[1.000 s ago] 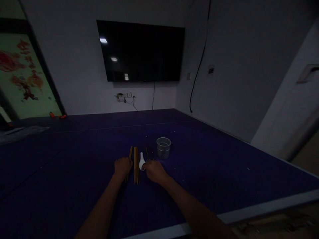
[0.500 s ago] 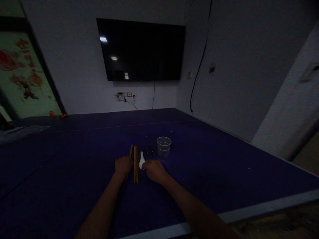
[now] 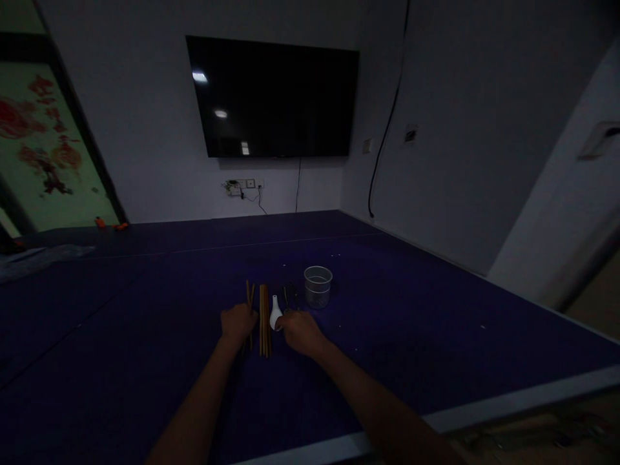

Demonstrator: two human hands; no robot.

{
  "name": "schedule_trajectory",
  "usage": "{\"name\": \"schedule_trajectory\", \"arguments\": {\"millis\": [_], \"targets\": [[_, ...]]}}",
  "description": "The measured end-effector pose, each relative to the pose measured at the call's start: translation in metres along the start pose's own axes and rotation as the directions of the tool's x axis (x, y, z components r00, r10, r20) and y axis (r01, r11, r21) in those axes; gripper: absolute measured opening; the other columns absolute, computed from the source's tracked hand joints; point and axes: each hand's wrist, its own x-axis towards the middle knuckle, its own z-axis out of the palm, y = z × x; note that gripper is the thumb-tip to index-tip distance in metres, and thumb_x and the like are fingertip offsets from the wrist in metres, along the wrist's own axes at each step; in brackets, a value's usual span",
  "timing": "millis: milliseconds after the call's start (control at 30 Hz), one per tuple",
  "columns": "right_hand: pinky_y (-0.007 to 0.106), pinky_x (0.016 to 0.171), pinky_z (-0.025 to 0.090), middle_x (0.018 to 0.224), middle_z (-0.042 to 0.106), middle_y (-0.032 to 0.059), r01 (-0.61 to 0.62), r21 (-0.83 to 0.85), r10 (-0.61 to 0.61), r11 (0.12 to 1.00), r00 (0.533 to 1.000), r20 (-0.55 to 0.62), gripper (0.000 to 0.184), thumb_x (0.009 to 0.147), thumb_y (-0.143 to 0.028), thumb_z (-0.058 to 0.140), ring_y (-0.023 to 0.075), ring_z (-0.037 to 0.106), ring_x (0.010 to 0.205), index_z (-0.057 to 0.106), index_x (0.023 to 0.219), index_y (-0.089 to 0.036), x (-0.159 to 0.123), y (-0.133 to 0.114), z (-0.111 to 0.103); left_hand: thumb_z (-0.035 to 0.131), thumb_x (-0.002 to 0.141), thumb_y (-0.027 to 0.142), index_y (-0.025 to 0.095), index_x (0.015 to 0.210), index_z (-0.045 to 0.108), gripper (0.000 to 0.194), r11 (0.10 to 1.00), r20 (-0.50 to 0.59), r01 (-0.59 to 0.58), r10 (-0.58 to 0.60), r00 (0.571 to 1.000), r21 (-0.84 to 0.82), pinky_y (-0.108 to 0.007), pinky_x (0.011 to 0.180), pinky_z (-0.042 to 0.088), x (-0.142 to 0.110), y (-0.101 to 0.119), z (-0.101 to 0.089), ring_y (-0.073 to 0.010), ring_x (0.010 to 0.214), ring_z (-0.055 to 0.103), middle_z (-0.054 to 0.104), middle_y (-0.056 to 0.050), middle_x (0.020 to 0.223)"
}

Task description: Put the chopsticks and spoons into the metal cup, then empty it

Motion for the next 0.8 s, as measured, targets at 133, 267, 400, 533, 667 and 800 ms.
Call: {"name": "schedule_trajectory", "arguments": {"millis": [133, 267, 400, 533, 667, 800], "targets": [[0.025, 0.08, 0.042, 0.099, 0.068, 0.0069, -0.003, 0.007, 0.003, 1.0, 1.0, -0.01, 0.038, 0.075, -0.007, 0.04, 0.0178, 0.062, 0.093, 0.066, 0.101, -0.021, 0.0, 0.001, 0.001, 0.041, 0.079, 0.035, 0.015, 0.088, 0.067, 0.034, 0.998, -0.015, 0.024, -0.025, 1.0, -0.05, -0.034, 0.076, 0.044, 0.002, -0.004, 0.001, -0.0269, 0.091, 0.063, 0.068, -0.015, 0.091], [0.025, 0.082, 0.041, 0.103, 0.067, 0.0066, -0.002, 0.015, 0.002, 1.0, 1.0, -0.022, 0.039, 0.075, -0.006, 0.04, 0.0172, 0.061, 0.095, 0.065, 0.101, -0.021, 0.0, 0.001, 0.001, 0.042, 0.079, 0.028, 0.016, 0.089, 0.065, 0.028, 0.993, -0.062, 0.039, -0.046, 0.997, -0.113, -0.026, 0.067, 0.043, 0.003, -0.01, 0.0, -0.0218, 0.086, 0.064, 0.067, -0.012, 0.089], [0.025, 0.084, 0.041, 0.107, 0.066, 0.0058, -0.011, 0.025, 0.012, 1.0, 0.999, -0.04, 0.04, 0.074, -0.005, 0.04, 0.0164, 0.06, 0.098, 0.065, 0.102, -0.02, 0.002, 0.002, 0.001, 0.041, 0.08, 0.02, 0.016, 0.086, 0.063, 0.023, 0.983, -0.116, 0.05, -0.071, 0.991, -0.175, -0.022, 0.059, 0.039, 0.003, -0.014, -0.001, -0.0177, 0.079, 0.064, 0.066, -0.009, 0.08], [0.026, 0.086, 0.041, 0.106, 0.066, 0.0066, -0.018, 0.031, 0.019, 0.999, 0.999, -0.04, 0.039, 0.074, -0.006, 0.041, 0.0171, 0.06, 0.098, 0.065, 0.102, -0.019, 0.002, 0.003, 0.001, 0.045, 0.079, 0.021, 0.015, 0.082, 0.062, 0.018, 0.974, -0.144, 0.075, -0.107, 0.984, -0.216, -0.022, 0.057, 0.038, 0.004, -0.018, 0.002, -0.018, 0.075, 0.063, 0.066, -0.008, 0.076], [0.025, 0.086, 0.041, 0.106, 0.066, 0.0062, -0.012, 0.033, 0.013, 0.999, 0.999, -0.031, 0.039, 0.074, -0.006, 0.042, 0.0171, 0.06, 0.099, 0.065, 0.102, -0.02, 0.002, 0.004, 0.002, 0.045, 0.08, 0.022, 0.015, 0.082, 0.062, 0.018, 0.962, -0.166, 0.121, -0.164, 0.972, -0.244, -0.023, 0.056, 0.038, 0.004, -0.022, 0.004, -0.0185, 0.073, 0.063, 0.066, -0.009, 0.075], [0.025, 0.085, 0.041, 0.105, 0.067, 0.0059, -0.002, 0.033, 0.003, 0.999, 1.0, -0.03, 0.038, 0.074, -0.006, 0.042, 0.017, 0.061, 0.097, 0.065, 0.102, -0.021, 0.001, 0.004, 0.003, 0.044, 0.08, 0.026, 0.016, 0.082, 0.062, 0.021, 0.948, -0.174, 0.177, -0.228, 0.958, -0.266, -0.023, 0.057, 0.041, 0.004, -0.025, -0.001, -0.019, 0.074, 0.064, 0.067, -0.008, 0.076]]}}
